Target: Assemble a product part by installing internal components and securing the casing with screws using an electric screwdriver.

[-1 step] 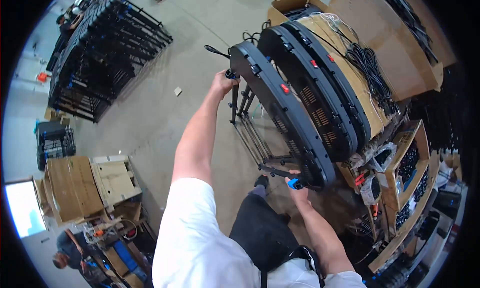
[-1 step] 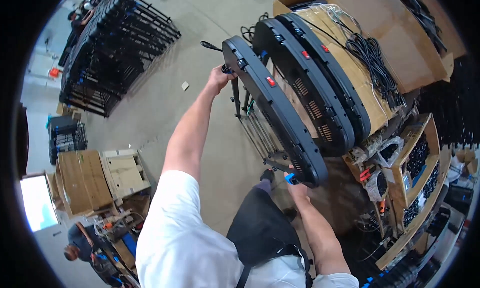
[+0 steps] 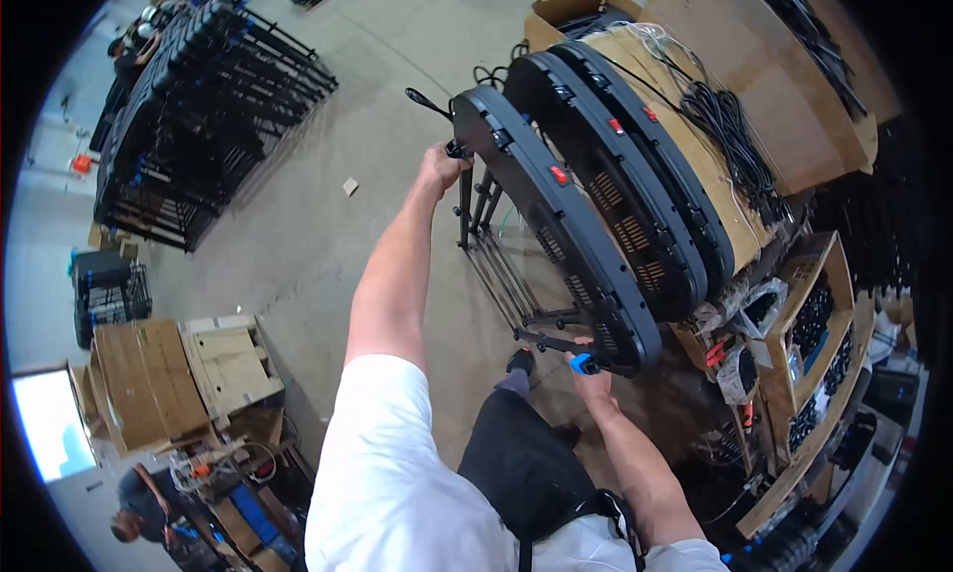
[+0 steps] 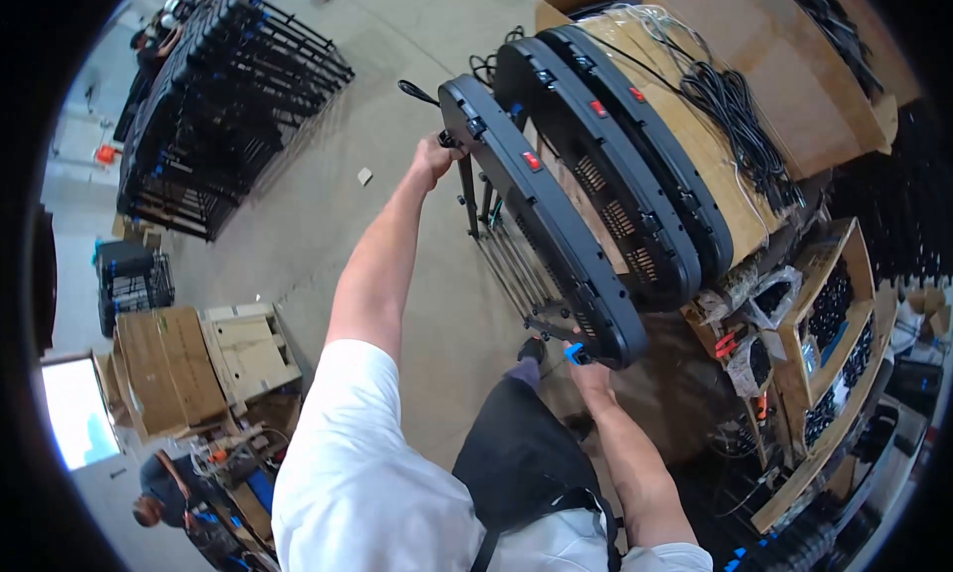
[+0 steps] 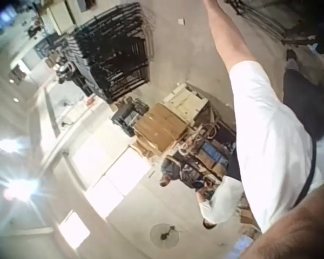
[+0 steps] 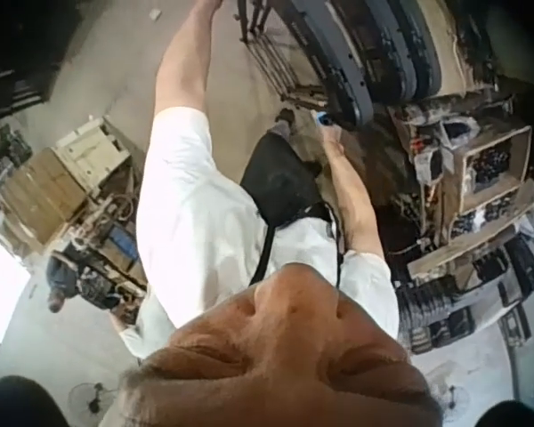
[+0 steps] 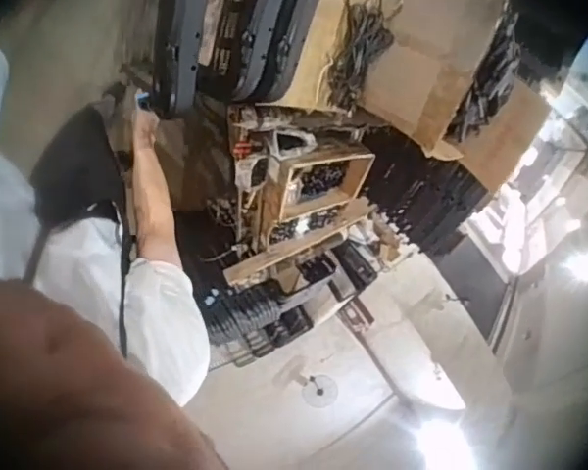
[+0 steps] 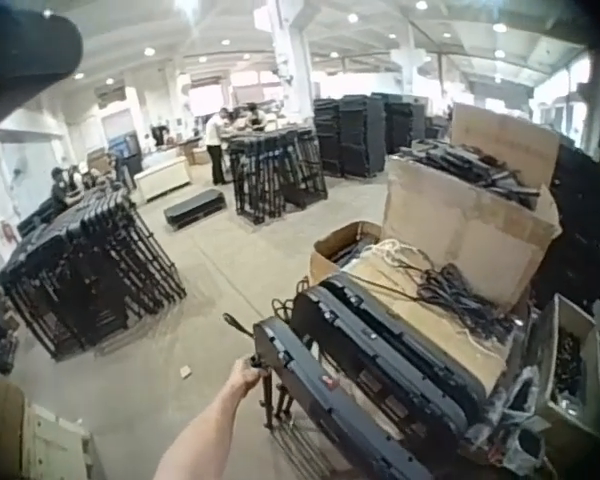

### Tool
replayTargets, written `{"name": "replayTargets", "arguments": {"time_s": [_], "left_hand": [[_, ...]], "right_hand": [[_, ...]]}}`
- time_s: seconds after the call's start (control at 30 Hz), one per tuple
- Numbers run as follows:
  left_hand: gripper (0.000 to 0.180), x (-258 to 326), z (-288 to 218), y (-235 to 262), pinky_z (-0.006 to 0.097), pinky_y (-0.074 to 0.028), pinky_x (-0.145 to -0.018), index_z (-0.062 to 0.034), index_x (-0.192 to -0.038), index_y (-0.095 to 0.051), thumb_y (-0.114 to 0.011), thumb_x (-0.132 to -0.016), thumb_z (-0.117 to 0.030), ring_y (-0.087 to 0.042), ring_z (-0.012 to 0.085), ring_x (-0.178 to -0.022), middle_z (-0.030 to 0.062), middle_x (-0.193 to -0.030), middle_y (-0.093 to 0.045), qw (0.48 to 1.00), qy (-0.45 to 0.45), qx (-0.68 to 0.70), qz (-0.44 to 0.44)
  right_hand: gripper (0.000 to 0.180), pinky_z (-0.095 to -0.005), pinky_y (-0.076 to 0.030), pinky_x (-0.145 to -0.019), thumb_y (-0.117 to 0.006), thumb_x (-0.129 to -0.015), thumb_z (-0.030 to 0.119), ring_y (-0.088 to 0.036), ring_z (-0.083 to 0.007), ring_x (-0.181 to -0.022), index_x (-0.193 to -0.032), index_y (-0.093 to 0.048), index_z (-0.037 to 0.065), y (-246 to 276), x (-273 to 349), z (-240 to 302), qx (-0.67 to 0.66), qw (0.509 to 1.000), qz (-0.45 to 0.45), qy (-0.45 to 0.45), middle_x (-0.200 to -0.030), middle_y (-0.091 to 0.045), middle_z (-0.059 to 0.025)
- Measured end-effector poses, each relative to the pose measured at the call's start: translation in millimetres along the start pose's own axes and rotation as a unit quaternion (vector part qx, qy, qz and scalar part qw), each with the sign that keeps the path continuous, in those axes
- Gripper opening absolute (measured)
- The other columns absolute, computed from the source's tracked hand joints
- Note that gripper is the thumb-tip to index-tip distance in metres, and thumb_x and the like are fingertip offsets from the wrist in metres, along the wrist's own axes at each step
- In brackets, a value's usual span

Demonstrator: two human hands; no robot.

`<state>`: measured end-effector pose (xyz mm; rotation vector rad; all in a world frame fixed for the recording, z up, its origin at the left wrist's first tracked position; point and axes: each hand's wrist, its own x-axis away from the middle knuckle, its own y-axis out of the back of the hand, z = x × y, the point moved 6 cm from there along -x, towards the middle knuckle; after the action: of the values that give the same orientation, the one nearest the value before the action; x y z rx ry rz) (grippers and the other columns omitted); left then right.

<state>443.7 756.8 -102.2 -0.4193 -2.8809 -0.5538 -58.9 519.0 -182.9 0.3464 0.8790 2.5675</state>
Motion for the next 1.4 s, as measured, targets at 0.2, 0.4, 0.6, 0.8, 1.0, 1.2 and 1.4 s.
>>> {"name": "replayTargets", "arguments": {"time_s": [0.2, 0.4, 0.6, 0.8, 1.0, 1.2, 1.4], "left_hand": [[0.075, 8, 37, -16, 0.041, -0.051, -0.107, -0.0042, -0.148, -0.057, -0.084, -0.086, -0.038, -0.067, 0.0302, -0.123, 0.0187, -0.135, -0.07, 0.977, -0.014, -0.122, -0.176], [0.048, 162, 217, -98, 0.034, -0.047, -0.06, -0.0028, -0.093, -0.068, -0.067, -0.103, -0.05, -0.056, 0.0151, -0.062, 0.0033, -0.068, -0.061, 0.985, 0.111, -0.08, 0.107], [0.028, 395, 249, -233, 0.039, -0.05, -0.05, -0.0134, -0.085, -0.067, -0.058, -0.103, -0.032, -0.06, 0.0205, -0.056, 0.0053, -0.069, -0.065, 0.692, 0.095, -0.445, 0.561], [0.027, 418, 157, -369, 0.033, -0.046, -0.047, -0.0036, -0.096, -0.066, -0.059, -0.105, -0.027, -0.06, 0.0171, -0.056, 0.0054, -0.072, -0.065, 0.781, 0.002, -0.304, 0.545], [0.031, 475, 63, -550, 0.031, -0.044, -0.048, -0.0067, -0.09, -0.067, -0.062, -0.103, -0.034, -0.057, 0.0166, -0.054, 0.0052, -0.071, -0.063, 0.832, 0.013, -0.304, 0.464], [0.03, 686, -53, -742, 0.024, -0.049, -0.065, -0.0016, -0.127, -0.069, -0.065, -0.105, -0.022, -0.062, 0.0079, -0.076, 0.0016, -0.095, -0.07, 0.771, -0.062, -0.212, 0.597], [0.036, 970, -135, -797, 0.03, -0.056, -0.091, 0.0, -0.133, -0.069, -0.065, -0.106, -0.023, -0.07, 0.0137, -0.104, 0.0086, -0.117, -0.076, 0.55, -0.131, -0.181, 0.804]], "right_hand": [[0.039, -0.0487, -0.057, -0.096, -0.071, -0.093, 0.04, -0.074, -0.0368, -0.108, -0.111, -0.079, 0.007, 42, -6, 25, 0.248, 0.915, 0.253, -0.191, -0.11, -0.077, -0.0215], [0.044, -0.0443, -0.057, -0.099, -0.069, -0.092, 0.038, -0.074, -0.0381, -0.109, -0.123, -0.078, 0.009, 173, 144, -60, 0.043, 0.94, 0.011, -0.339, -0.113, -0.077, -0.0207], [0.044, -0.0453, -0.055, -0.103, -0.067, -0.092, 0.04, -0.071, -0.0366, -0.116, -0.123, -0.078, 0.011, 255, 423, -153, -0.051, 0.785, -0.136, -0.603, -0.123, -0.075, -0.0196], [0.043, -0.0425, -0.058, -0.079, -0.067, -0.096, 0.04, -0.075, -0.0224, -0.086, -0.099, -0.075, -0.002, 410, 695, -229, -0.029, 0.514, -0.638, -0.573, -0.087, -0.077, -0.0181], [0.067, -0.0425, -0.051, -0.104, -0.058, -0.103, 0.059, -0.069, -0.0307, -0.122, -0.131, -0.069, 0.0, 606, 906, -296, 0.03, 0.376, -0.769, -0.517, -0.129, -0.073, -0.0227], [0.053, -0.0402, -0.051, -0.103, -0.068, -0.102, 0.05, -0.069, -0.0222, -0.113, -0.12, -0.076, 0.001, 693, 926, -344, -0.126, 0.461, -0.77, -0.422, -0.119, -0.077, -0.0143], [0.041, -0.0352, -0.05, -0.076, -0.071, -0.101, 0.044, -0.062, -0.0154, -0.079, -0.088, -0.073, 0.004, 639, 1027, -302, -0.152, 0.404, -0.824, -0.366, -0.08, -0.067, -0.0027]]}}
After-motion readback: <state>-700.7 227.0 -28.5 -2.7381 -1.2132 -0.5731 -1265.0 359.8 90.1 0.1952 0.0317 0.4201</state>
